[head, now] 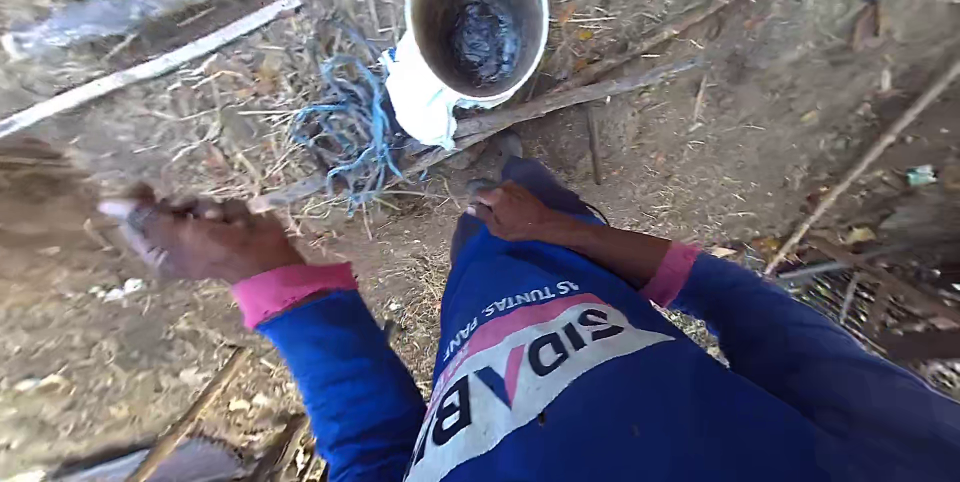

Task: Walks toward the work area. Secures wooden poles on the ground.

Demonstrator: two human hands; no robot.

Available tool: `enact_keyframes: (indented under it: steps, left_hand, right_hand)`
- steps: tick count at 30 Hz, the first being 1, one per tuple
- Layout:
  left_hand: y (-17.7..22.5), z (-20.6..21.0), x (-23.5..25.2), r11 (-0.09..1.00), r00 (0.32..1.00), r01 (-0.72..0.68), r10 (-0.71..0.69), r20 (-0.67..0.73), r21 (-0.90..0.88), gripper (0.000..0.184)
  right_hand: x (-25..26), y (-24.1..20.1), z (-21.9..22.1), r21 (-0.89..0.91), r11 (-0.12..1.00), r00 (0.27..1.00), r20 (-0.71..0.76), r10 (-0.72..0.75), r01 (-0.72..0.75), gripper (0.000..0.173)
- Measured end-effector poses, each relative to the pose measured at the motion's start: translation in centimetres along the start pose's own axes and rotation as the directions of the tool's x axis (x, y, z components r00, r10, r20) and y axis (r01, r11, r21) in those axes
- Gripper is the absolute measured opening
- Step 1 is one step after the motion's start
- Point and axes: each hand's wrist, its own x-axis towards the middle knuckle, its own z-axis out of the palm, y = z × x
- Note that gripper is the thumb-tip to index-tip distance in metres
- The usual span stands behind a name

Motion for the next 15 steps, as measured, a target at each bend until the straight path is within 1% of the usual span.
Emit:
enact_keyframes:
  steps: [1, 5, 7, 9, 12, 15]
  left_hand:
    - [-0.6, -0.7, 0.3, 1.0, 1.0, 0.013, -0.013, 0.001, -0.021, 0.034]
    - [-1.4, -1.7, -0.1, 0.999, 0.996, 0.019, -0.023, -0.089, -0.039, 0.032]
    - [-0.3, -1.0, -1.8, 0.998, 0.989, 0.062, -0.064, -0.132, -0.023, 0.031]
    - [0.6, -0.1, -3.5, 0.998, 0.976, 0.061, -0.064, -0.21, -0.017, 0.029]
    - [-0.8, -0.5, -4.0, 0.995, 0.958, 0.072, -0.088, -0.275, -0.066, 0.03]
    - [-2.9, -2.2, -3.9, 0.978, 0.914, 0.154, -0.194, -0.355, -0.138, 0.03]
  right_hand:
    - [0.1, 0.0, 0.0, 0.004, 1.0, 1.0, -0.025, 0.002, -0.002, 0.026]
    - [0.3, 0.4, 0.4, 0.009, 1.0, 0.991, -0.136, -0.016, 0.017, 0.024]
    - [0.1, 0.6, 0.7, -0.032, 0.999, 0.973, -0.225, -0.044, 0.038, 0.019]
    - [-0.2, 0.6, 0.8, -0.044, 0.998, 0.96, -0.275, -0.05, 0.039, 0.018]
    - [-0.3, 0.7, 0.0, -0.049, 0.999, 0.947, -0.319, -0.033, 0.018, 0.024]
    - [0.5, 1.0, 0.0, -0.058, 0.998, 0.934, -0.355, -0.041, 0.022, 0.026]
